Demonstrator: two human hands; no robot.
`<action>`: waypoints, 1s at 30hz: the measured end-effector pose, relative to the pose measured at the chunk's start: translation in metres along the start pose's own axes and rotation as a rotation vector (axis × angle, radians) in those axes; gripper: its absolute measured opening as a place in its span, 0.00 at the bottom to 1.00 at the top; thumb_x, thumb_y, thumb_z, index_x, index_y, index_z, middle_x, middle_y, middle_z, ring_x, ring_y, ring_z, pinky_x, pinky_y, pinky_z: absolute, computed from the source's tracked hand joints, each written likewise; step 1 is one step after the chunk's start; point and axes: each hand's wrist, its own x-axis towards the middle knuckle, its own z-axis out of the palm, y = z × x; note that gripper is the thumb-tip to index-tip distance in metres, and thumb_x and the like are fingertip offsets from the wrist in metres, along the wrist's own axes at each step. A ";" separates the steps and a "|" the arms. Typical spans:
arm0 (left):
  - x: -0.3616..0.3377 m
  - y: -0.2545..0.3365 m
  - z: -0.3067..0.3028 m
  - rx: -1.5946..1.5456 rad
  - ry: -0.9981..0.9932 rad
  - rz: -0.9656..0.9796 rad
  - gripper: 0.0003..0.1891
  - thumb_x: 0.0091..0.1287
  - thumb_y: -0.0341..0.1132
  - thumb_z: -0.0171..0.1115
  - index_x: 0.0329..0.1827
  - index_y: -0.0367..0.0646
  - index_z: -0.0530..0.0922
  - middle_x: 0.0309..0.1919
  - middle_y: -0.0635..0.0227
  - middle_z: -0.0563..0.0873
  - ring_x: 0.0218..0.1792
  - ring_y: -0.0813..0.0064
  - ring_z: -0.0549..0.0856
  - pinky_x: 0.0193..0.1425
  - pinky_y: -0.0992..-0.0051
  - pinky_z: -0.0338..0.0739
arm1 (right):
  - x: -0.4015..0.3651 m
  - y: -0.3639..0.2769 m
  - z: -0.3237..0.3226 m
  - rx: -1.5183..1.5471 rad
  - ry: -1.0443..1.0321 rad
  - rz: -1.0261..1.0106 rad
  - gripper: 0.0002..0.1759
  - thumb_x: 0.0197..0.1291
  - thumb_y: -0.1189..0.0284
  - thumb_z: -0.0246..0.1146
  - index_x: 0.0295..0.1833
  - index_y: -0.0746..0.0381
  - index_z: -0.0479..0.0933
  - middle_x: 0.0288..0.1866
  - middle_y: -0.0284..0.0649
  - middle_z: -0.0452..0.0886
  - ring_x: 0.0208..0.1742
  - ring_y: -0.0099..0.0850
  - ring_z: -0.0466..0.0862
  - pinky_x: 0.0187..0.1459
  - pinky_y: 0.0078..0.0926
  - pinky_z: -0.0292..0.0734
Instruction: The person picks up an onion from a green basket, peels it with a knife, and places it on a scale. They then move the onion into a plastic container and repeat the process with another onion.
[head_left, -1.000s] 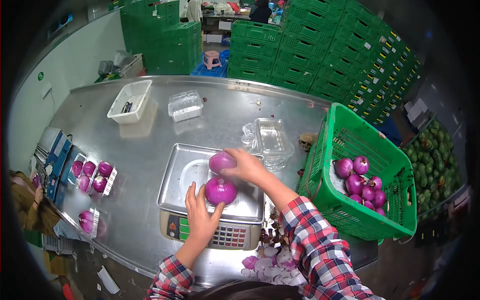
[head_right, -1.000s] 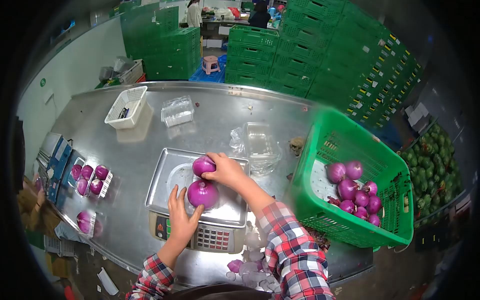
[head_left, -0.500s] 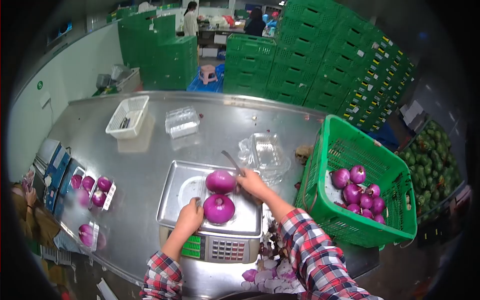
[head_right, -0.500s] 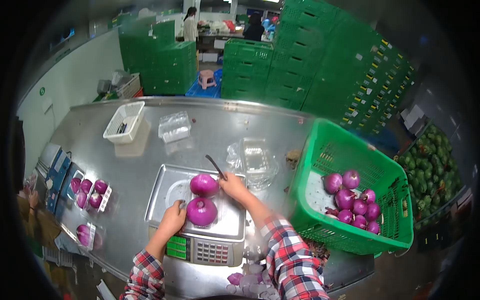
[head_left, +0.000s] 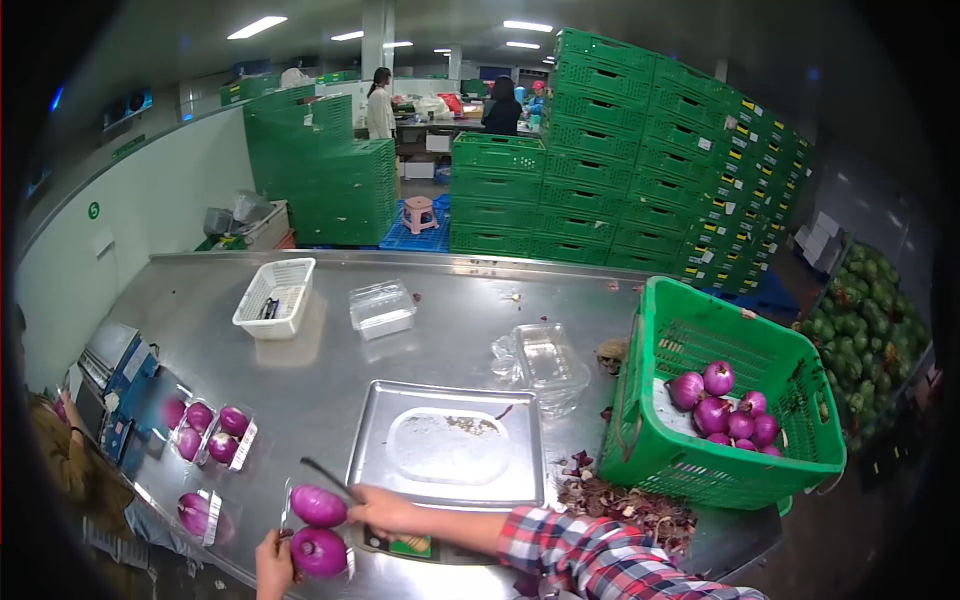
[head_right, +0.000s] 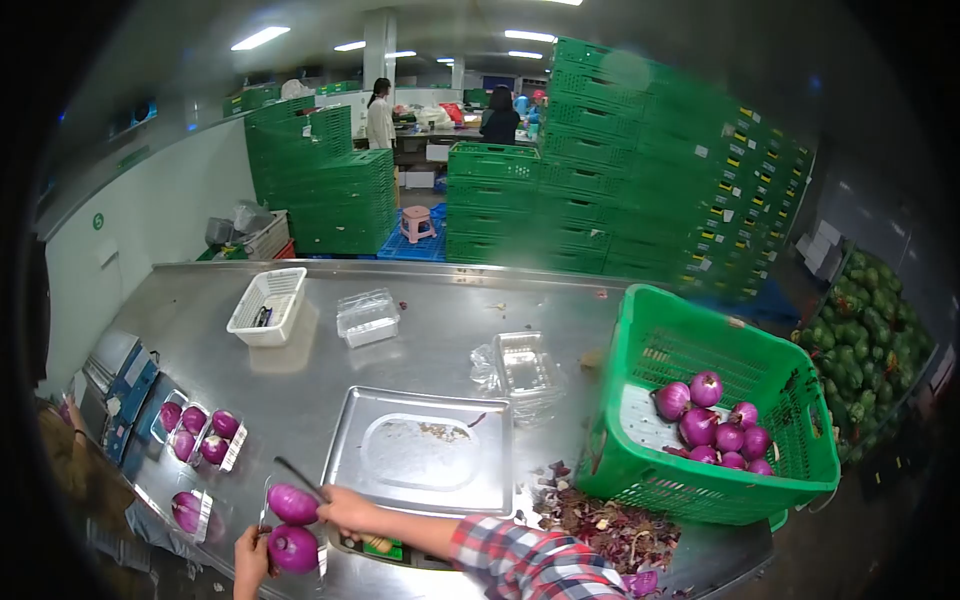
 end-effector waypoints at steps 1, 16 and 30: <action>0.006 -0.035 -0.016 0.067 0.035 0.092 0.09 0.62 0.24 0.48 0.42 0.33 0.75 0.16 0.62 0.77 0.10 0.76 0.74 0.13 0.74 0.68 | 0.010 0.006 0.022 0.099 0.012 0.005 0.19 0.53 0.70 0.55 0.50 0.68 0.65 0.16 0.39 0.71 0.09 0.25 0.69 0.07 0.25 0.62; 0.084 -0.208 -0.130 0.494 0.685 -0.084 0.07 0.56 0.22 0.53 0.36 0.29 0.76 0.31 0.45 0.82 0.36 0.46 0.81 0.41 0.59 0.72 | -0.045 0.069 0.062 -0.196 0.009 -0.235 0.24 0.64 0.61 0.53 0.58 0.66 0.66 0.27 0.41 0.78 0.25 0.29 0.79 0.29 0.24 0.75; 0.161 0.163 0.111 0.499 0.125 0.849 0.11 0.64 0.30 0.52 0.46 0.37 0.77 0.42 0.52 0.82 0.46 0.53 0.80 0.51 0.64 0.73 | -0.319 0.207 0.034 0.206 0.776 0.210 0.17 0.64 0.65 0.56 0.55 0.60 0.74 0.34 0.34 0.81 0.35 0.20 0.76 0.41 0.19 0.72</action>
